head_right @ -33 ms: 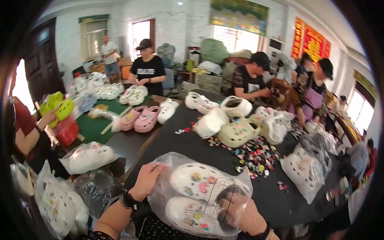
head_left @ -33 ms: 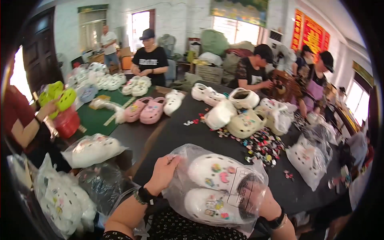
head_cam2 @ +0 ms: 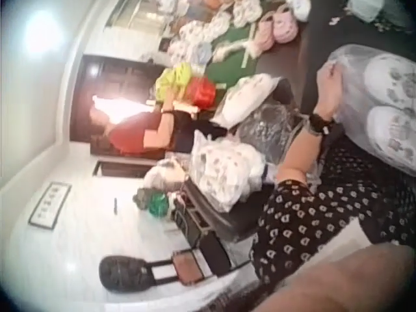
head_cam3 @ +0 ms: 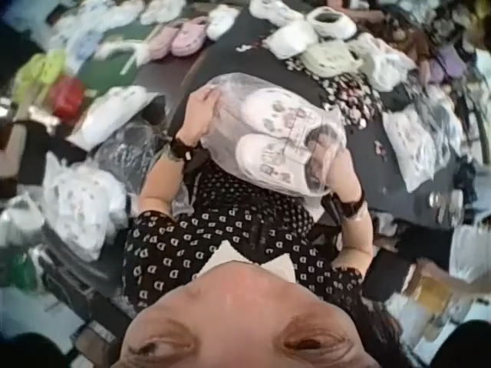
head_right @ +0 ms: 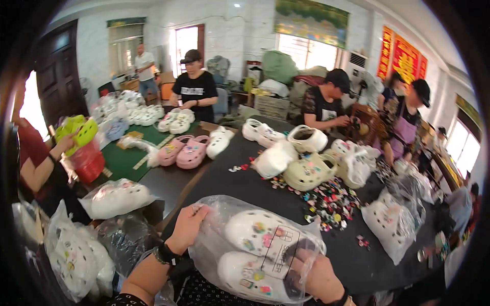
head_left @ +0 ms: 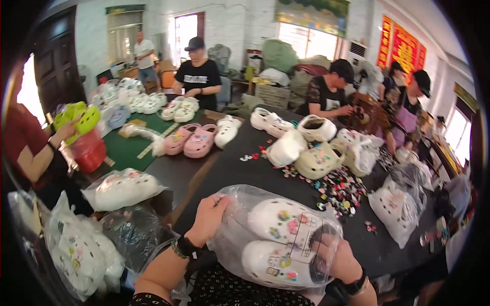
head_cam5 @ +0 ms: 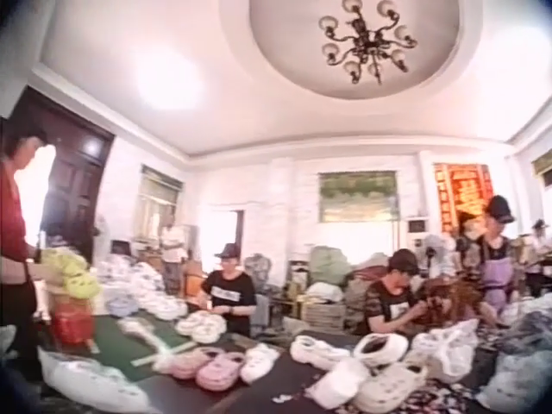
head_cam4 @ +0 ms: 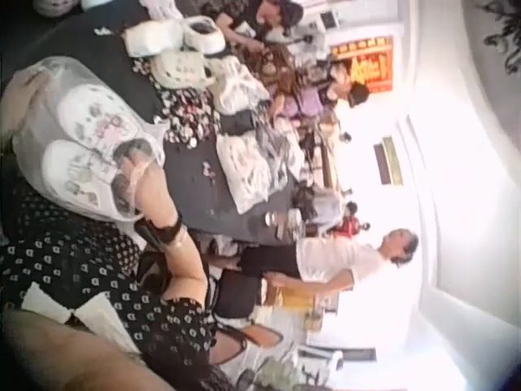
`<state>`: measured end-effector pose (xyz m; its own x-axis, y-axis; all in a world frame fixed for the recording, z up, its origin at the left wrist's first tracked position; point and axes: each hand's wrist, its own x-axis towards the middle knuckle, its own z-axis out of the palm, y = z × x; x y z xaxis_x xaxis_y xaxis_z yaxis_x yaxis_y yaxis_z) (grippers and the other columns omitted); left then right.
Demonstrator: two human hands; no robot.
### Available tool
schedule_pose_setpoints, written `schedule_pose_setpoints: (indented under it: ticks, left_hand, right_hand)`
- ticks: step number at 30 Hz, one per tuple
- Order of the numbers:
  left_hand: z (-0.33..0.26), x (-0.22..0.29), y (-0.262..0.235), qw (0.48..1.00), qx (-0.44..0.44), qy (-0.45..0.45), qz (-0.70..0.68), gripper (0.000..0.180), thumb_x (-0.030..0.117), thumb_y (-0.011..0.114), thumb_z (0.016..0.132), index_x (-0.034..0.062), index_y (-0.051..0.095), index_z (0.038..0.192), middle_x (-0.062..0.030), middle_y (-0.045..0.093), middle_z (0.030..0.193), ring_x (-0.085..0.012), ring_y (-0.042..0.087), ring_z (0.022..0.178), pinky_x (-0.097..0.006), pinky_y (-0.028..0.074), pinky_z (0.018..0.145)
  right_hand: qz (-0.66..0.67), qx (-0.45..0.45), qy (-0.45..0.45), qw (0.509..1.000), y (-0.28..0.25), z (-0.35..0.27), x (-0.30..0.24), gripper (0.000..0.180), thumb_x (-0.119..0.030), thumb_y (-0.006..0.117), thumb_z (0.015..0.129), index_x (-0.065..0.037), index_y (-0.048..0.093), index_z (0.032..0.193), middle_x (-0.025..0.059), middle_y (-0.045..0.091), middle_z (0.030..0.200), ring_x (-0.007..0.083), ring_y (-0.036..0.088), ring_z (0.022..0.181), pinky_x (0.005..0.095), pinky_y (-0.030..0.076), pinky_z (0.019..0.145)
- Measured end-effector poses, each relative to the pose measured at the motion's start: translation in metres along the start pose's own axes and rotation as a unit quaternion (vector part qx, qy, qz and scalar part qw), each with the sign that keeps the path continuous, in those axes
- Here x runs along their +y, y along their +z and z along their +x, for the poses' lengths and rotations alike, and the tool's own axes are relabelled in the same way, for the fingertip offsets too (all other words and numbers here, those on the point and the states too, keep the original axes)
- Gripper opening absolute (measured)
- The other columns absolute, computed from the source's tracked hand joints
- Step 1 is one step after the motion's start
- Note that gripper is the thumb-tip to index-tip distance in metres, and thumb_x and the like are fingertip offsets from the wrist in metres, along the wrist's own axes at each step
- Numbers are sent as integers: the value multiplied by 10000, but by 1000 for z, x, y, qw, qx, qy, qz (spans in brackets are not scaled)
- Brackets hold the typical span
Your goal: Decorate shoes with charms and pack them into plastic bags for manufacturing.
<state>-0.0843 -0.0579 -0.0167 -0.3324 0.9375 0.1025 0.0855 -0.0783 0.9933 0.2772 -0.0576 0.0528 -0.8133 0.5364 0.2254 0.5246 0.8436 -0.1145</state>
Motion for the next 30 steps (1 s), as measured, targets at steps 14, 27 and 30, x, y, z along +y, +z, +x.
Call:
schedule_pose_setpoints:
  ticks: [14, 27, 30]
  left_hand:
    - [5, 24, -119, 913, 358, 114, -157, 228, 230, 563, 1011, 21, 639, 957, 43, 576, 780, -35, 481, 696, -214, 382, 596]
    - [-37, 69, -93, 883, 302, 187, -306, 177, 233, 574, 1012, 73, 645, 989, 42, 627, 876, -46, 561, 780, -211, 445, 666]
    - [-58, 87, -76, 881, 268, 189, -340, 197, 237, 551, 1019, 64, 610, 1092, 1, 638, 1004, -98, 607, 900, -269, 501, 792]
  right_hand:
    - [1, 175, 256, 951, 18, 16, 32, 214, -31, 666, 719, 7, 518, 869, 224, 565, 827, 457, 569, 810, 508, 436, 665]
    - [-109, 136, 203, 964, -13, 31, -11, 415, -182, 789, 732, -13, 606, 1064, 183, 627, 1015, 371, 627, 890, 457, 501, 731]
    - [136, 138, 71, 979, -33, 64, -54, 806, -147, 869, 670, -35, 461, 1356, 234, 462, 1350, 373, 623, 991, 403, 540, 739]
